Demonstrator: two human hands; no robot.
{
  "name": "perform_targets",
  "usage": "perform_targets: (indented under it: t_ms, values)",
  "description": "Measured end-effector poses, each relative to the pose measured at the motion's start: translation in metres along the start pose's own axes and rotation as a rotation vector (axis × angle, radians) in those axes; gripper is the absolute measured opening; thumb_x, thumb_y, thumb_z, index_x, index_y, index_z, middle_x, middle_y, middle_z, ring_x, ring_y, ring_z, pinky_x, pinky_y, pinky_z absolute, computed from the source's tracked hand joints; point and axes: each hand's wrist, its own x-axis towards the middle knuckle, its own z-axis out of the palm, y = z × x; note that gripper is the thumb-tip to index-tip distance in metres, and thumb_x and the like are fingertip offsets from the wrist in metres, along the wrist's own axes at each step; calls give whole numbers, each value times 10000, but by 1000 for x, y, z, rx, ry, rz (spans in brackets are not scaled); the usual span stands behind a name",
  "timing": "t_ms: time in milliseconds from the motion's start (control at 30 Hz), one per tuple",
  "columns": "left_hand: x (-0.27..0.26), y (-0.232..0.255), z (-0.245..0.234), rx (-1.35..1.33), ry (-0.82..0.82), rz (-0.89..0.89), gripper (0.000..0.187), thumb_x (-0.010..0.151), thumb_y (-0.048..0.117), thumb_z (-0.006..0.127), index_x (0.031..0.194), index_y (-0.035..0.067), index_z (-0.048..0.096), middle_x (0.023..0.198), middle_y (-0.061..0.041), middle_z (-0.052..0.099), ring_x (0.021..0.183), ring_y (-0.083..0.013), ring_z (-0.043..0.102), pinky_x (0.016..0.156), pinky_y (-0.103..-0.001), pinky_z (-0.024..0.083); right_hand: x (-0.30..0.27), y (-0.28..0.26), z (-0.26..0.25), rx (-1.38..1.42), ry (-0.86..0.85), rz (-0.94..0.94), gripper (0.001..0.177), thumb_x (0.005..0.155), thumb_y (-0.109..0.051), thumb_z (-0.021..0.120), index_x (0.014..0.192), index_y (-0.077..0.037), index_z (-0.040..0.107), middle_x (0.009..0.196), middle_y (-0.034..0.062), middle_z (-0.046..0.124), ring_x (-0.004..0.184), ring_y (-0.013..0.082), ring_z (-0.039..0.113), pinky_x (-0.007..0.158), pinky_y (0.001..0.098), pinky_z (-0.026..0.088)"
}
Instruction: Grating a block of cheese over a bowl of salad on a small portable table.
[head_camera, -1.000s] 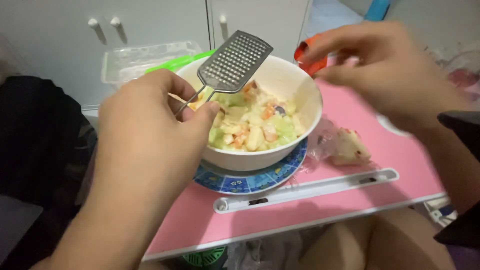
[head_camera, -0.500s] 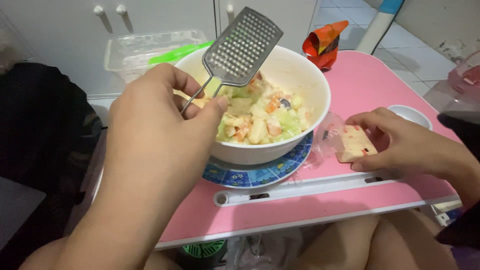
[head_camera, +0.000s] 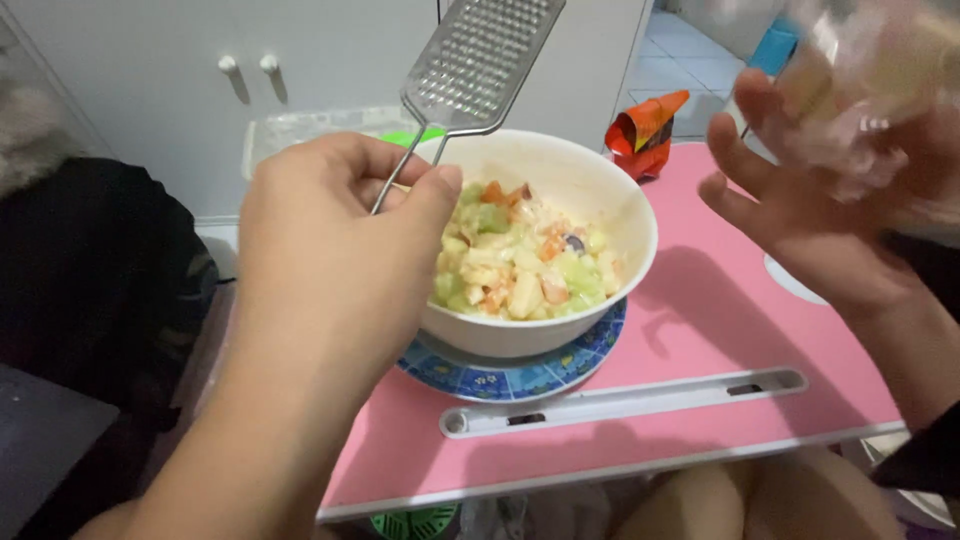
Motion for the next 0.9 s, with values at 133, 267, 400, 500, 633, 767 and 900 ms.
perform_targets:
  t_ms: [133,267,400,500,633,767,900]
  values:
    - [10,-1,11,-216,-31,-30,243,896,306,704,965,74,677,709,-62,738,617,-143,703,551,-329,526,26,8,39,-206,2,-29,372,985,-367,671,1255,-177,499,1414,82,503,1278,243,497,1159,499,373]
    - [16,12,17,-401,-57,-18,292,885,333,684,962,60,613,783,-85,717,669,-122,662,564,-293,518,57,28,104,-666,-25,-12,670,820,-304,815,1405,-150,527,1265,57,610,1124,229,614,982,488,489]
    - [42,5,24,-698,-140,-116,304,860,332,653,966,56,582,756,-89,680,572,-118,558,485,-285,455,69,44,124,-597,-106,17,725,800,-199,887,1416,-129,511,1198,47,630,1084,197,635,1034,428,506]
    - [56,-2,25,-993,-218,-95,363,911,360,625,1009,12,596,782,-94,661,541,-109,456,444,-284,367,74,48,119,-636,-43,51,700,823,-145,848,1409,-124,465,1207,78,610,1064,229,641,999,472,519]
    - [58,7,14,-956,-148,-22,380,842,298,745,990,5,553,800,-103,645,568,-117,451,465,-299,366,78,52,123,-710,21,93,711,758,-64,789,1362,-123,418,1165,112,643,1027,224,684,926,434,554]
    - [64,10,7,-791,5,168,422,728,180,796,962,43,473,813,-82,587,639,-119,564,513,-331,496,84,57,120,-817,68,89,736,750,53,743,1361,-115,369,1123,94,640,990,201,678,784,376,603]
    - [61,25,16,-658,127,308,458,716,192,832,956,36,474,843,-69,582,709,-124,602,590,-333,550,90,71,123,-872,153,102,730,772,91,727,1399,-98,406,1063,148,656,919,235,658,679,336,552]
